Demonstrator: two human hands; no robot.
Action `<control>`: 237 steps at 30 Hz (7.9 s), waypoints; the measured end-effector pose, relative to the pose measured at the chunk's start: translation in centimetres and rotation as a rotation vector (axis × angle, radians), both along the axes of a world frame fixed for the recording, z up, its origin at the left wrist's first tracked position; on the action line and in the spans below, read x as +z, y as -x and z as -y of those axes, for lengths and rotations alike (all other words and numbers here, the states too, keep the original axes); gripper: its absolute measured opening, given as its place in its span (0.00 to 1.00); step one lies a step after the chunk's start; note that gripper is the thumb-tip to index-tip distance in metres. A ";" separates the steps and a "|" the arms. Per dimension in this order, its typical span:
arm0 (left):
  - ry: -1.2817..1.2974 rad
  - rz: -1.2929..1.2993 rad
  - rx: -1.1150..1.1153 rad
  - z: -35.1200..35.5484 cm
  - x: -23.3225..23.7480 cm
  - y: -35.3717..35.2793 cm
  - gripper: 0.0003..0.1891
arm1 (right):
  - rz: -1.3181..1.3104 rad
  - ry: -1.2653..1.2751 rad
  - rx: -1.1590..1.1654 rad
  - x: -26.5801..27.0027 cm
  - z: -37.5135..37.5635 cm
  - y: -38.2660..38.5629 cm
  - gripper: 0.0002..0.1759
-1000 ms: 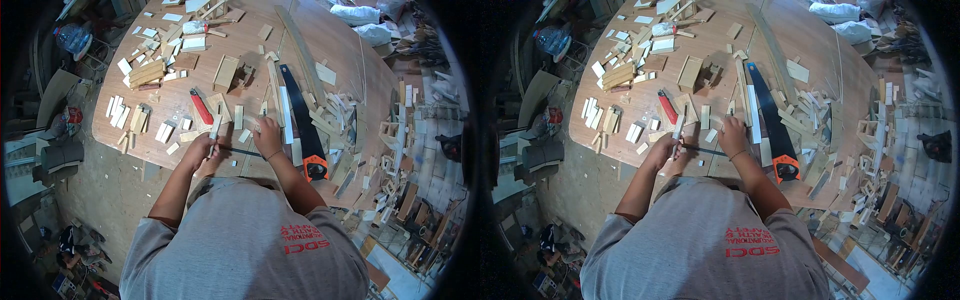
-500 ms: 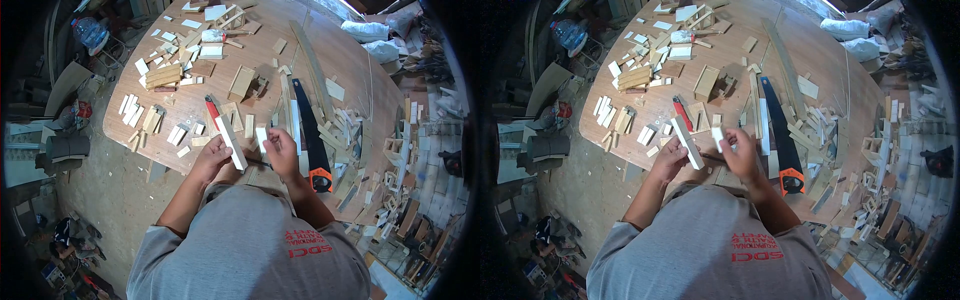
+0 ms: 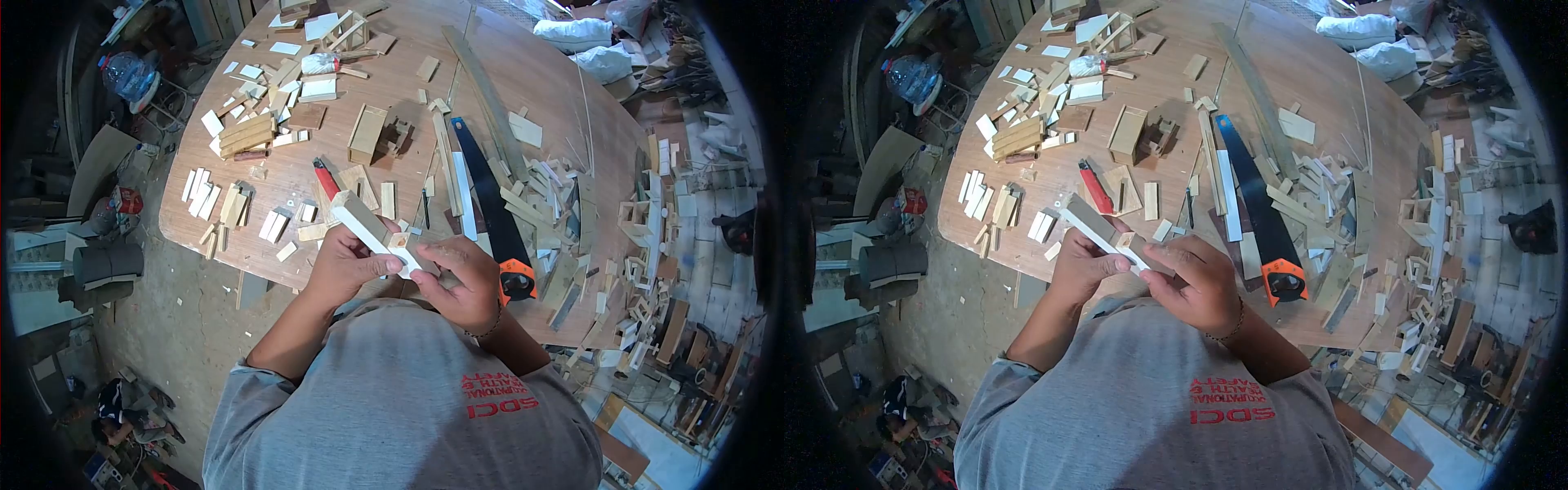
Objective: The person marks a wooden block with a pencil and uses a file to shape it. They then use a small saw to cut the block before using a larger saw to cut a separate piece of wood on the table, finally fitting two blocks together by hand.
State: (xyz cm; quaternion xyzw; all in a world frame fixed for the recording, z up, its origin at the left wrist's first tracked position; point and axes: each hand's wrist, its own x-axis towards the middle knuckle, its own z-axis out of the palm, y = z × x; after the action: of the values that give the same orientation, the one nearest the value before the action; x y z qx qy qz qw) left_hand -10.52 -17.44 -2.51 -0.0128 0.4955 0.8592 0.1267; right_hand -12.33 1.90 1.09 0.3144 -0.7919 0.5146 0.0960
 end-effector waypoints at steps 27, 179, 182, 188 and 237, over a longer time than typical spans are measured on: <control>-0.034 0.026 -0.114 0.7 1.7 -1.1 0.17 | -0.205 -0.226 0.180 0.3 -1.8 -1.4 0.37; 0.817 0.427 0.141 -9.8 -28.8 -20.8 0.22 | 1.004 -0.352 0.318 -21.6 -19.2 -11.6 0.11; 0.765 0.490 0.141 -10.1 -28.4 -20.6 0.22 | 0.980 -0.337 0.328 -22.9 -19.6 -11.5 0.11; 0.834 0.428 0.155 -10.0 -26.5 -20.9 0.27 | 0.901 -0.405 0.315 -21.8 -19.3 -11.2 0.11; -0.408 0.419 0.356 -12.6 -18.6 -22.6 0.37 | 0.832 -0.345 0.300 -25.3 -19.3 -11.1 0.10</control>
State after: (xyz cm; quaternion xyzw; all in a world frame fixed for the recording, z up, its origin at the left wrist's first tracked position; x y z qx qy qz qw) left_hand 12.05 -4.85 -21.14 -0.2498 0.2665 0.9280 0.0738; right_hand -1.18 21.19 -24.24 0.2039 -0.7829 0.4660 -0.3584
